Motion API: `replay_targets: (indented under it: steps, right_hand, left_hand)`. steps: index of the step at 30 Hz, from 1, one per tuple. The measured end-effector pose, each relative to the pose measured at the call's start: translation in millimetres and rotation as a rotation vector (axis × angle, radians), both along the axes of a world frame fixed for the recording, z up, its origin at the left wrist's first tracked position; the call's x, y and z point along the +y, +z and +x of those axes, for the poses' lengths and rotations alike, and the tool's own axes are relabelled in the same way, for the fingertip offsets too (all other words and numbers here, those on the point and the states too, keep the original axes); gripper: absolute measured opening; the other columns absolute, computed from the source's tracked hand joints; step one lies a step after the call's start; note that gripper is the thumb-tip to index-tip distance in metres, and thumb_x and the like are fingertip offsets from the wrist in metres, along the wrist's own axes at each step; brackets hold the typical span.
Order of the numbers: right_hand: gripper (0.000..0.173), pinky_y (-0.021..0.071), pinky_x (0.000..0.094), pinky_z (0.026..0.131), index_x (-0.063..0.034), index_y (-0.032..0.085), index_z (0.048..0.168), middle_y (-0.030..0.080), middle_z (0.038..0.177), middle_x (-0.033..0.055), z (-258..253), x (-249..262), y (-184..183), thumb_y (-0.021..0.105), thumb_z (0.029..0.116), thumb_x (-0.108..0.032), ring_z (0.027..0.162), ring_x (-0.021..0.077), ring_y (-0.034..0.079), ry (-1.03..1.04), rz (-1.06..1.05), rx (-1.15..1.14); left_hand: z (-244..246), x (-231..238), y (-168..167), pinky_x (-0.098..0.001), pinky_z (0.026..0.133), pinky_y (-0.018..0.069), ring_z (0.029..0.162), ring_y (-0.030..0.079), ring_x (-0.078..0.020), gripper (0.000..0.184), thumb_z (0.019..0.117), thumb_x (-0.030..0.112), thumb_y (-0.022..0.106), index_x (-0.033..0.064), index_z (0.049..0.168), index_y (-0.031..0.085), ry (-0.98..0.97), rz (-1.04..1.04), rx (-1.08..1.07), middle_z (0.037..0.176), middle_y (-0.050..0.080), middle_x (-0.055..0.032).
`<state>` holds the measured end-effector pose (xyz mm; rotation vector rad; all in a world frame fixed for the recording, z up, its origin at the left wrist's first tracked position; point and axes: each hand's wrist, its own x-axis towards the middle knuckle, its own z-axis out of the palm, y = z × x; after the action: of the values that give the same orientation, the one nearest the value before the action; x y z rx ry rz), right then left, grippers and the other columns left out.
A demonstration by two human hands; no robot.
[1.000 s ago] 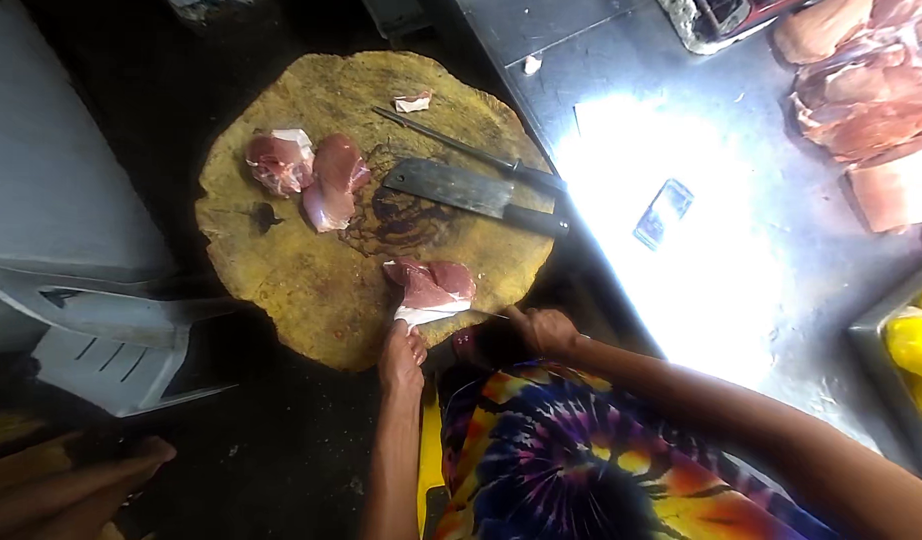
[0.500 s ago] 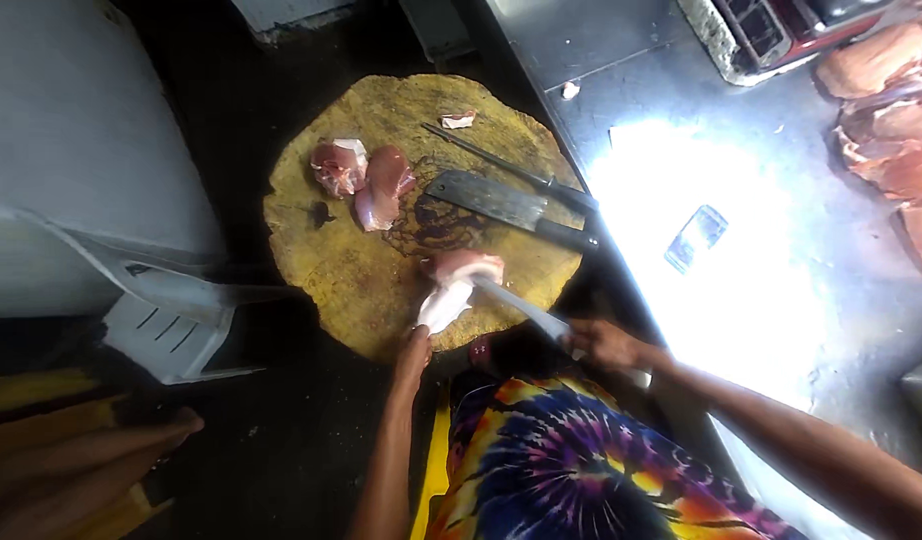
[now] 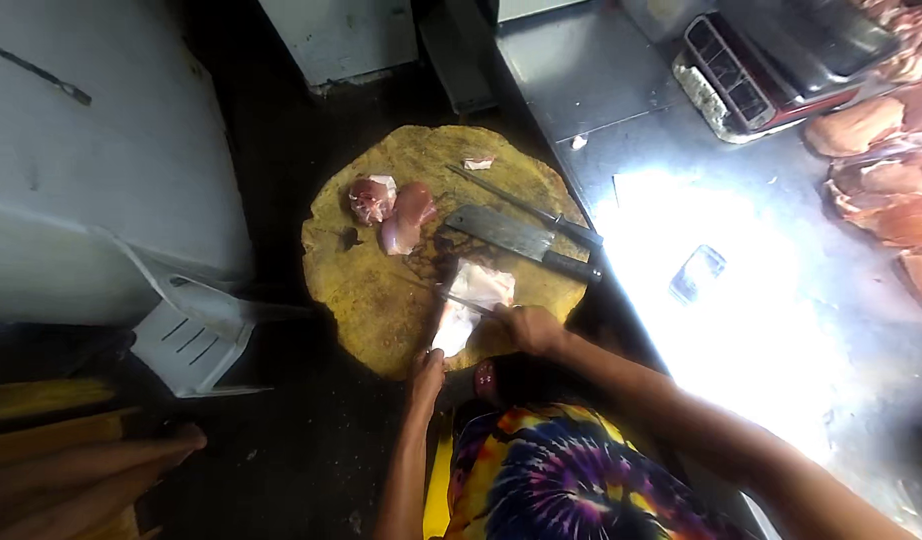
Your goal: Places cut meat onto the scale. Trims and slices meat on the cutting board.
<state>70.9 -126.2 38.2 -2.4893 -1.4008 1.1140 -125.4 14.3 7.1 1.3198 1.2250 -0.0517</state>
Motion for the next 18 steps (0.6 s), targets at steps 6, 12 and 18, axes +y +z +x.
replay_targets:
  steps: [6, 12, 18]
  right_hand:
    - [0.031, 0.0541, 0.0615, 0.079, -0.0152, 0.057, 0.131, 0.071, 0.101, 0.019, 8, 39, 3, 0.051, 0.1047, -0.029, 0.098, 0.0413, 0.07, 0.02, 0.01, -0.001]
    - [0.036, 0.0535, 0.0631, 0.085, -0.012, 0.051, 0.139, 0.069, 0.113, 0.0229, -24, 32, -12, 0.042, 0.1078, -0.028, 0.105, 0.0449, 0.068, 0.042, -0.128, -0.023]
    - [0.042, 0.0532, 0.0656, 0.086, -0.015, 0.041, 0.149, 0.067, 0.117, 0.0259, -26, -55, -10, 0.042, 0.1072, -0.022, 0.108, 0.0482, 0.067, -0.03, -0.373, -0.021]
  left_hand:
    - [-6, 5, 2, -0.0198, 0.043, 0.0345, 0.045, 0.038, -0.0052, 0.019, 0.1064, 0.016, 0.044, 0.0038, 0.098, 0.057, 0.063, -0.008, 0.02, 0.065, 0.048, 0.0012]
    - [-5, 1, 2, -0.02, 0.042, 0.0345, 0.042, 0.037, -0.0054, 0.022, 0.1061, 0.014, 0.044, 0.0056, 0.089, 0.055, 0.131, -0.055, -0.031, 0.058, 0.043, 0.0032]
    - [9, 7, 25, -0.016, 0.039, 0.0272, 0.04, 0.031, -0.0025, 0.031, 0.1065, 0.012, 0.042, 0.0107, 0.076, 0.051, 0.315, -0.171, -0.162, 0.054, 0.041, 0.0051]
